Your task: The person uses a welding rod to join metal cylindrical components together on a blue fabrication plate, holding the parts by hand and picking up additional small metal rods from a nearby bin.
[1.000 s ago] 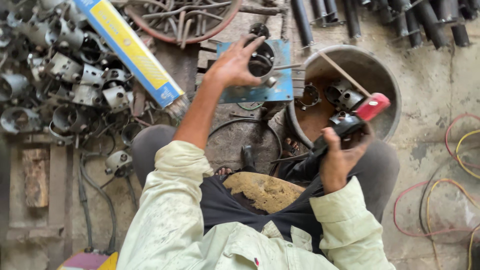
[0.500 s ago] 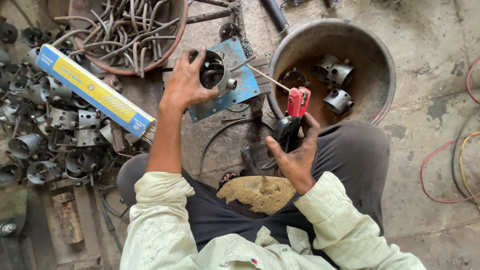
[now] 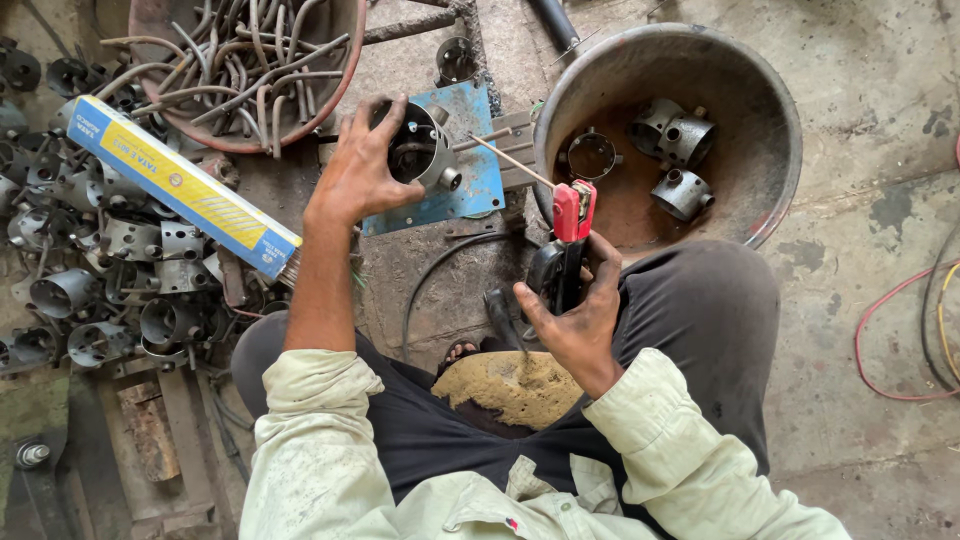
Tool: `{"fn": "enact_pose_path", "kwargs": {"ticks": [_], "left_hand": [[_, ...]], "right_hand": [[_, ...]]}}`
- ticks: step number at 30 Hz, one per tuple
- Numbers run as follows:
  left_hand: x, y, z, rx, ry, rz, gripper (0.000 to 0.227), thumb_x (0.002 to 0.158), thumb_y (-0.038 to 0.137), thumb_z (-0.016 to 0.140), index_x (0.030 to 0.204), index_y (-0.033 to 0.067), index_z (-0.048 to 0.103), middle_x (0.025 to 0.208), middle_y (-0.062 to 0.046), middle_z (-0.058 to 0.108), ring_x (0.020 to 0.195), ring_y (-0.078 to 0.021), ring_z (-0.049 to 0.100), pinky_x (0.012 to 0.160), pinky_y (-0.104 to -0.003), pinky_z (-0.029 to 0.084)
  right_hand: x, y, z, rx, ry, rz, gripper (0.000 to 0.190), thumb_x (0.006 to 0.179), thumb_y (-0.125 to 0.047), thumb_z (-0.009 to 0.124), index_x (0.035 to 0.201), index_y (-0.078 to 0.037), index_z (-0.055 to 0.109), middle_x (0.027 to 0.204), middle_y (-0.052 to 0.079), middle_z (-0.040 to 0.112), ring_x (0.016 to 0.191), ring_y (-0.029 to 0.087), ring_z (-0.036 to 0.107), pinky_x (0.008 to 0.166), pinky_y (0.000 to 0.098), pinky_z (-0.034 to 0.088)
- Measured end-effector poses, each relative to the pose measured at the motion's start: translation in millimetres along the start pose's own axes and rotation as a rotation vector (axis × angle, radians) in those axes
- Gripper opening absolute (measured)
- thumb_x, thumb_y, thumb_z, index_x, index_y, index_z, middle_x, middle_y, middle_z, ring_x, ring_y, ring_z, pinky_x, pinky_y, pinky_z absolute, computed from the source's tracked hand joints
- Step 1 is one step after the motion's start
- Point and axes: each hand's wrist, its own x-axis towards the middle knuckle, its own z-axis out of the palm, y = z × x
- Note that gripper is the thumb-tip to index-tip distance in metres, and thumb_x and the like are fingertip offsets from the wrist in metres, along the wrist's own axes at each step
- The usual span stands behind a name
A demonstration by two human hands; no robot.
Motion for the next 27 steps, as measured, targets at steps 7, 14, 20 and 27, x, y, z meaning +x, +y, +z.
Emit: {"fn": "enact_pose_path", "kwargs": {"ticks": [7,14,20,27], "left_hand": [[0,2,0,-0.01,0.016,0.015,0.125,0.05,0.027,0.092,0.16,0.0195,0.033,0.161,-0.015,0.03,0.145,-0.0375,0.036,0.12,-0.049,0.036],[-2,8,-4,0.012,0.002,-0.014,0.127,0.05,0.028,0.092,0.161,0.0206,0.031,0.159,-0.015,0.03,0.144,-0.0389,0.035,0.119,-0.051,0.036],[-3,11,-5,0.036,0.001,-0.021,0.123,0.053,0.029,0.091,0.161,0.0213,0.031,0.159,-0.015,0.031,0.144,-0.0404,0.034,0.117,-0.052,0.038],[-1,9,-4,0.02,-0.013,-0.018,0.124,0.052,0.029,0.09,0.161,0.0222,0.03,0.161,-0.014,0.029,0.145,-0.0372,0.035,0.118,-0.051,0.037]], "right_hand": [[1,-1,4,-0.033,-0.01,-0.023,0.081,0.083,-0.01,0.088,0.144,-0.001,0.035,0.122,0.013,0.064,0.103,0.019,0.07,0.09,0.0325,0.061],[4,-1,5,-0.085,-0.04,-0.066,0.08,0.082,-0.011,0.089,0.141,-0.002,0.036,0.12,0.014,0.066,0.1,0.02,0.072,0.089,0.0334,0.061],[4,5,9,-0.095,-0.054,-0.067,0.081,0.081,-0.013,0.09,0.141,-0.003,0.036,0.114,0.012,0.067,0.09,0.016,0.072,0.077,0.0293,0.062],[4,12,15,-0.141,-0.044,-0.019,0.083,0.079,-0.014,0.092,0.14,-0.004,0.037,0.093,0.005,0.067,0.075,0.01,0.067,0.066,0.0256,0.057]]}}
